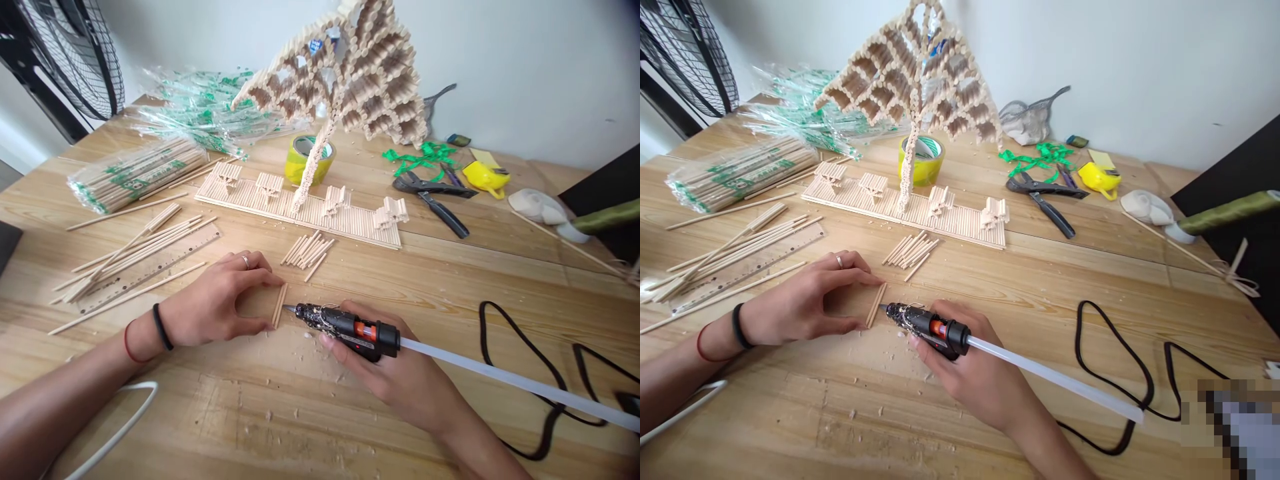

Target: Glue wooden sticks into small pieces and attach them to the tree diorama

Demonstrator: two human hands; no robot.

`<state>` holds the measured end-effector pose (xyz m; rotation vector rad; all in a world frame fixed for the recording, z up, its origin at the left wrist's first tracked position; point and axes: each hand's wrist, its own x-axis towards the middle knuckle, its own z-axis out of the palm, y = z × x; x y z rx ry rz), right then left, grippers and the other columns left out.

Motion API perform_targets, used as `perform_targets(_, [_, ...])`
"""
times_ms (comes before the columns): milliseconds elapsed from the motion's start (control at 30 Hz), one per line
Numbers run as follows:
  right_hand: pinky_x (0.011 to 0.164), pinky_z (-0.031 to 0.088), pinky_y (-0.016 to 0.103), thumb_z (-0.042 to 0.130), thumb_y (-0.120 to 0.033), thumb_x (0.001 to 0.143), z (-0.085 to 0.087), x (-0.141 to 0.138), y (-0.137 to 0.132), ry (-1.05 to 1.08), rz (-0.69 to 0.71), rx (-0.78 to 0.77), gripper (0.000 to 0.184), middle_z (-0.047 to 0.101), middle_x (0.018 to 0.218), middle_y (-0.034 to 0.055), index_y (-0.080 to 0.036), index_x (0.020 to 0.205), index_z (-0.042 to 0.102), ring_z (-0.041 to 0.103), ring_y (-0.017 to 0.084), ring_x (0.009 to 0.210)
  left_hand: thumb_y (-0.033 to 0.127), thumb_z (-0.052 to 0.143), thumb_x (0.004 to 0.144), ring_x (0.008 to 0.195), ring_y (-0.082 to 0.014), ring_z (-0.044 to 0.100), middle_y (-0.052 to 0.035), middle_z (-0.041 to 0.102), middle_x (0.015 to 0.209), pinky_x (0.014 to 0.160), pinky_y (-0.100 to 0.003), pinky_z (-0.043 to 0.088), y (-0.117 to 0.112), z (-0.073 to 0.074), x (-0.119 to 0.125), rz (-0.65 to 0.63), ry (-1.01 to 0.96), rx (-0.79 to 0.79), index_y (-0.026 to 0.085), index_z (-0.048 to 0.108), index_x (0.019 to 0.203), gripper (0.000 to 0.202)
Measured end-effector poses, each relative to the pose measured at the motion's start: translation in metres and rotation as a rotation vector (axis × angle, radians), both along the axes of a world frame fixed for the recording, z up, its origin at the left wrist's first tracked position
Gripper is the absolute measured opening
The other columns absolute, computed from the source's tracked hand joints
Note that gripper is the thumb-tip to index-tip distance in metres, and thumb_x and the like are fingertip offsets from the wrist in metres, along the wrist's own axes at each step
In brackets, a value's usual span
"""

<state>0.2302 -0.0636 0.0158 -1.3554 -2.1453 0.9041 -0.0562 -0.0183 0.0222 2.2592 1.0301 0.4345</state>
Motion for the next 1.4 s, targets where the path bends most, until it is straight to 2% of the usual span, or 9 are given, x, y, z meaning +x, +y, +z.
perform_targets(167, [0.078, 0.056, 0.032, 0.066, -0.040, 0.097, -0.001, 0.004, -0.001, 0.012, 0.030, 0.088, 0.017, 0.075, 0.085, 0.0021, -0.026, 0.086, 0.067, 0.071, 0.023, 0.083, 0.040, 0.077, 0.089, 0.111, -0.0260, 0.063, -0.0096, 0.066, 0.120, 0.103, -0.042, 0.049, 0.001, 0.000, -0.001, -0.006, 0.006, -0.004, 0.017, 0.069, 0.131, 0.048])
perform_targets(300, [0.080, 0.057, 0.032, 0.067, -0.038, 0.096, -0.001, 0.005, 0.000, -0.007, 0.038, 0.087, 0.014, 0.076, 0.089, 0.0030, -0.026, 0.088, 0.069, 0.072, 0.024, 0.087, 0.039, 0.078, 0.089, 0.110, -0.0259, 0.063, -0.0096, 0.066, 0.119, 0.103, -0.042, 0.049, 0.001, 0.000, -0.001, -0.006, 0.001, 0.001, 0.017, 0.070, 0.131, 0.048])
perform_targets(500, [0.073, 0.058, 0.034, 0.064, -0.041, 0.096, 0.001, 0.003, 0.002, 0.002, 0.041, 0.048, 0.018, 0.072, 0.076, 0.0016, -0.028, 0.086, 0.071, 0.070, 0.025, 0.078, 0.038, 0.079, 0.089, 0.108, -0.0259, 0.063, -0.0098, 0.066, 0.117, 0.101, -0.043, 0.050, 0.001, -0.001, -0.001, -0.002, -0.009, 0.012, 0.016, 0.071, 0.129, 0.047])
perform_targets(733, [0.077, 0.060, 0.034, 0.064, -0.040, 0.096, 0.002, 0.001, 0.000, -0.003, 0.019, 0.077, 0.015, 0.073, 0.080, 0.0016, -0.029, 0.087, 0.071, 0.071, 0.025, 0.081, 0.039, 0.079, 0.089, 0.110, -0.0269, 0.063, -0.0114, 0.066, 0.119, 0.102, -0.044, 0.050, 0.001, -0.002, -0.001, -0.010, -0.010, 0.006, 0.015, 0.070, 0.132, 0.050])
perform_targets(933, [0.089, 0.060, 0.035, 0.065, -0.043, 0.095, -0.007, 0.005, -0.004, 0.000, -0.012, 0.068, 0.018, 0.077, 0.094, 0.0037, -0.027, 0.096, 0.074, 0.073, 0.026, 0.094, 0.042, 0.082, 0.087, 0.114, -0.0279, 0.062, -0.0126, 0.065, 0.126, 0.105, -0.045, 0.051, 0.003, -0.002, -0.004, -0.005, -0.026, -0.033, 0.017, 0.065, 0.141, 0.062])
perform_targets(1067, [0.090, 0.060, 0.037, 0.068, -0.048, 0.093, -0.009, 0.007, -0.004, 0.032, -0.061, 0.004, 0.027, 0.078, 0.106, 0.0065, -0.026, 0.104, 0.077, 0.072, 0.029, 0.103, 0.041, 0.084, 0.085, 0.113, -0.0268, 0.063, -0.0117, 0.065, 0.125, 0.104, -0.043, 0.053, 0.007, 0.000, -0.009, -0.021, -0.084, -0.068, 0.018, 0.064, 0.142, 0.065])
perform_targets(1167, [0.088, 0.057, 0.037, 0.065, -0.048, 0.095, -0.002, 0.005, 0.000, 0.064, -0.027, -0.117, 0.027, 0.077, 0.100, 0.0054, -0.024, 0.101, 0.076, 0.071, 0.027, 0.096, 0.042, 0.079, 0.090, 0.103, -0.0229, 0.064, -0.0109, 0.064, 0.119, 0.094, -0.039, 0.056, 0.008, -0.002, -0.010, 0.002, -0.133, -0.056, 0.017, 0.064, 0.141, 0.059])
perform_targets(1267, [0.080, 0.055, 0.034, 0.062, -0.045, 0.097, 0.008, 0.002, 0.004, 0.105, 0.023, -0.148, 0.026, 0.072, 0.086, 0.0022, -0.023, 0.090, 0.073, 0.067, 0.022, 0.082, 0.041, 0.066, 0.099, 0.077, -0.0139, 0.060, -0.0085, 0.061, 0.111, 0.075, -0.032, 0.057, 0.007, -0.005, -0.009, 0.056, -0.172, -0.053, 0.016, 0.064, 0.138, 0.047])
perform_targets(1400, [0.079, 0.053, 0.032, 0.062, -0.043, 0.097, 0.010, 0.001, 0.005, 0.145, 0.040, -0.135, 0.025, 0.069, 0.083, 0.0009, -0.022, 0.087, 0.071, 0.065, 0.022, 0.081, 0.031, 0.056, 0.103, 0.068, -0.0091, 0.058, -0.0128, 0.063, 0.122, 0.068, -0.028, 0.056, 0.014, -0.006, -0.006, 0.146, -0.200, 0.017, 0.016, 0.063, 0.133, 0.035])
